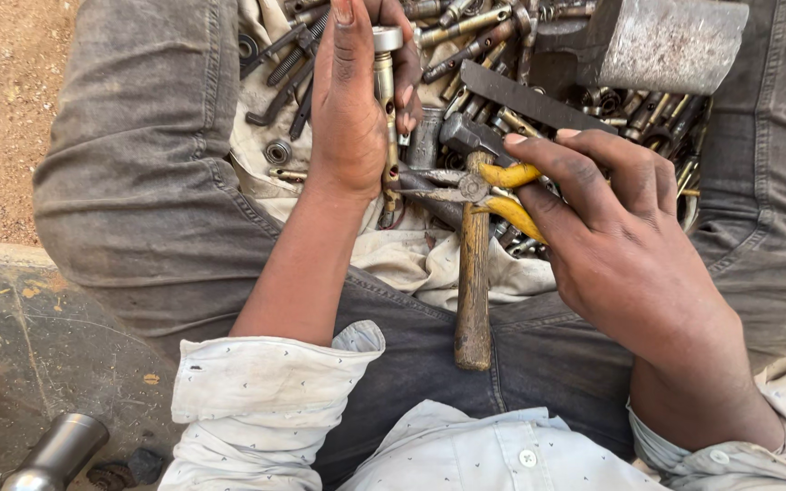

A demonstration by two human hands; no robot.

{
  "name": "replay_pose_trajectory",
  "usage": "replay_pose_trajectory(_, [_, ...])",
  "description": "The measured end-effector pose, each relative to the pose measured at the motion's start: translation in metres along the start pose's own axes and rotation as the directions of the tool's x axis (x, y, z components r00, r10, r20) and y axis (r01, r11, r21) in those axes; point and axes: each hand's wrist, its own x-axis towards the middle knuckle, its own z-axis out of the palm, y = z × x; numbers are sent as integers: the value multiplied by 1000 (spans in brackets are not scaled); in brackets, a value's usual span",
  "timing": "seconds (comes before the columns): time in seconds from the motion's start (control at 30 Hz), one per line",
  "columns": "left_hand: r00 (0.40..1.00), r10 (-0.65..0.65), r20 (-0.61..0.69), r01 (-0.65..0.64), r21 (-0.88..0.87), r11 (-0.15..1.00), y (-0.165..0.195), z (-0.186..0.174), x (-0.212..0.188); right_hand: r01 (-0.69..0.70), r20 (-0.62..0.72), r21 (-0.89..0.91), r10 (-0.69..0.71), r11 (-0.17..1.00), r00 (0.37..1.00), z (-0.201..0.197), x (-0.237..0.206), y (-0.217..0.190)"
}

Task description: The person sits on the ground with a pile of used metal parts on a cloth and disassembles them one at a time. They pull a fitting off a metal tube by hand, grip parts with pliers, and strike components with a hammer to separate pieces, setting parts back on the pile.

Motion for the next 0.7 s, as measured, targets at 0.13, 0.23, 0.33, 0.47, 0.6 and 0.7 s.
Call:
replay_pose_trajectory(0.13, [999,32,7,-32,71,997,-4,-1,-2,7,-7,-26,-7,1000,1000,-1,0,-3])
replay_pose_trajectory(0.23, [999,42,6,-42,127,991,-8,-3,-3,-60,57,105,55,993,997,-3,1,-3])
replay_pose_trajectory(0.33, [999,38,26,-41,154,987,-12,-5,-3,-59,70,95,52,994,996,-5,2,-3])
replay_pose_trajectory(0.47, [999,42,31,-46,154,987,-16,-8,-3,-3,16,75,1,997,1000,-7,2,-4])
replay_pose_trajectory(0.6, [1000,12,4,-12,103,995,-18,-9,-4,-10,6,113,9,994,1000,-9,2,-4])
replay_pose_trajectory(0.7, [1000,3,-7,-2,77,997,-18,-8,-5,5,10,133,-6,991,1000,-9,2,-5])
